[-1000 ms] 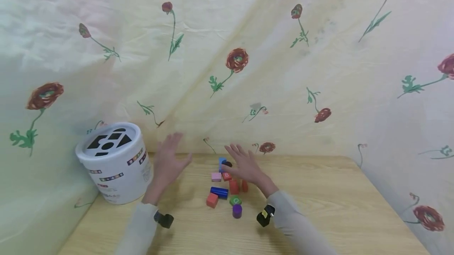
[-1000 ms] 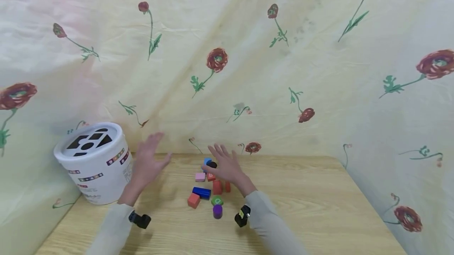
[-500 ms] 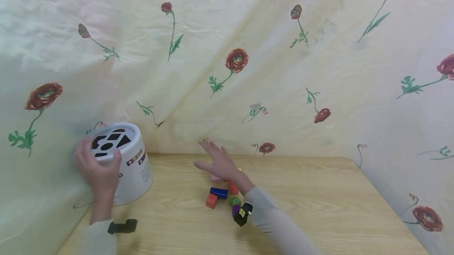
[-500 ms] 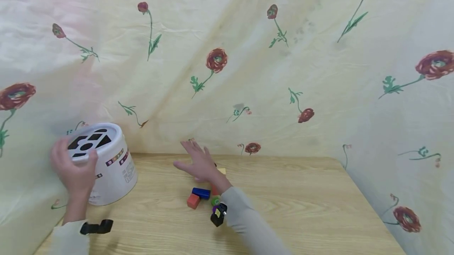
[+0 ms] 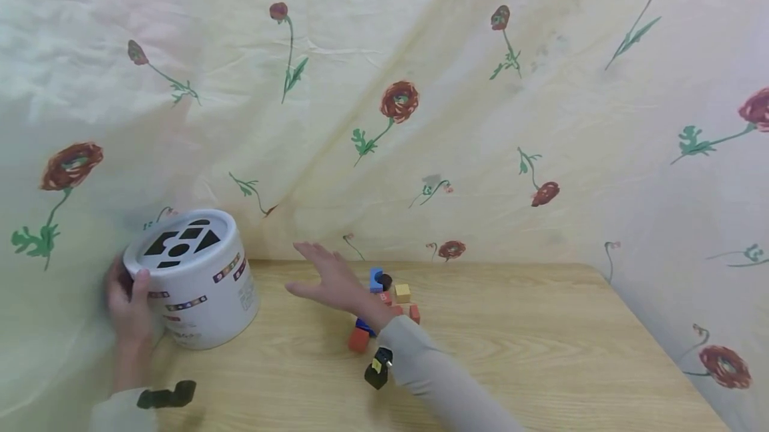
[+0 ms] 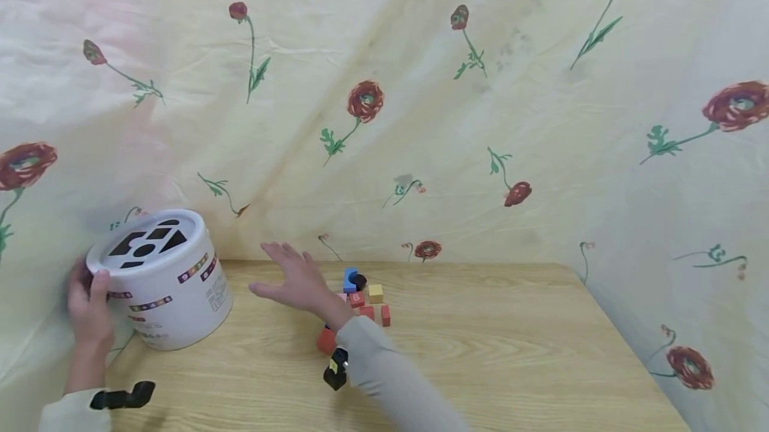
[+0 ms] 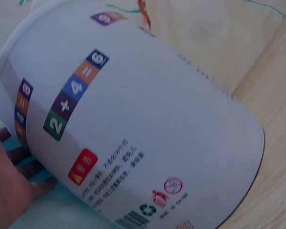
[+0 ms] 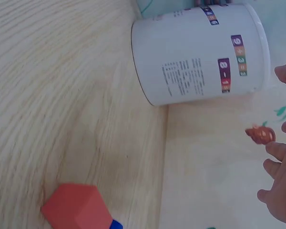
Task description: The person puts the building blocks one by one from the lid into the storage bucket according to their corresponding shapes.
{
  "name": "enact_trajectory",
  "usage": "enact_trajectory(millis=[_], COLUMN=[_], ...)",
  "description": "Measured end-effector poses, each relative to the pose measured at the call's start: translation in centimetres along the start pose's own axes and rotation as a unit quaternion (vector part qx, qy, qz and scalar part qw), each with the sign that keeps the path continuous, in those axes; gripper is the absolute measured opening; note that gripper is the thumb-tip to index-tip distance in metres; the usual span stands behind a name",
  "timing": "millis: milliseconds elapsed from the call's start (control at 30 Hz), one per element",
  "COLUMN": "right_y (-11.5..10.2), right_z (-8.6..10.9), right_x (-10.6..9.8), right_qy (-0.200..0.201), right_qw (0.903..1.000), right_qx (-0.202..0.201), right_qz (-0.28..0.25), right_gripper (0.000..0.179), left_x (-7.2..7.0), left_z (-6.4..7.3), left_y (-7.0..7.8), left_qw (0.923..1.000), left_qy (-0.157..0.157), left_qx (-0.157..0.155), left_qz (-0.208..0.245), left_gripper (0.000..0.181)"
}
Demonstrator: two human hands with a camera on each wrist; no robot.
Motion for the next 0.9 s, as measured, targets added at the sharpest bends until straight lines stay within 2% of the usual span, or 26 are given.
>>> enact_trajectory(millis=[100,200,400,500,567,667,733,800,900], right_y=[-0.5,-0.7,-0.5,-0.3,-0.2,-0.1,0.0,0.0,-0.1], right_z=[-0.3,-0.4,-0.8,-0.9,-0.9,-0.8,-0.9,-0.9,-1.0], right_x=[0.5,1.0,1.8,2.0,2.0,2.1,2.1,2.2,2.3], right_qy=[0.006,0.010,0.013,0.020,0.024,0.030,0.034,0.037,0.041], right_qw=[1.0000,0.9999,0.9990,0.9980,0.9968,0.9940,0.9908,0.9877,0.9837], right_qx=[-0.002,0.003,0.015,0.019,0.026,0.044,0.056,0.063,0.065], right_qz=[-0.002,-0.008,-0.040,-0.058,-0.072,-0.095,-0.118,-0.138,-0.162], right_gripper=[0.080,0.080,0.080,0.080,0.079,0.077,0.077,0.077,0.078], left_x=[0.3,0.8,1.8,2.3,2.6,3.0,3.4,3.8,4.5], left_z=[-0.3,-0.5,-0.4,-0.7,-0.9,-0.7,-0.2,0.3,0.8], left_y=[-0.8,-1.2,-1.7,-2.4,-2.7,-2.3,-1.8,-1.3,-1.0], left_qw=[0.9990,0.9970,0.9950,0.9951,0.9961,0.9965,0.9964,0.9954,0.9948], left_qy=[-0.030,-0.056,-0.073,-0.075,-0.073,-0.067,-0.062,-0.062,-0.070], left_qx=[-0.030,-0.045,-0.067,-0.064,-0.050,-0.026,-0.020,-0.024,-0.039], left_qz=[-0.010,-0.028,-0.016,-0.004,0.006,0.044,0.053,0.069,0.061], left_gripper=[0.071,0.073,0.074,0.072,0.069,0.064,0.062,0.061,0.060])
Point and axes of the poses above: each hand's wrist, its own z-axis away from the middle knuckle, its own x-axis out of the palm, y = z × x, the point moved 9 cm from there along -z, towards the middle knuckle, and after that the axes turned 8 degrees about y, right-handed, at the moved point
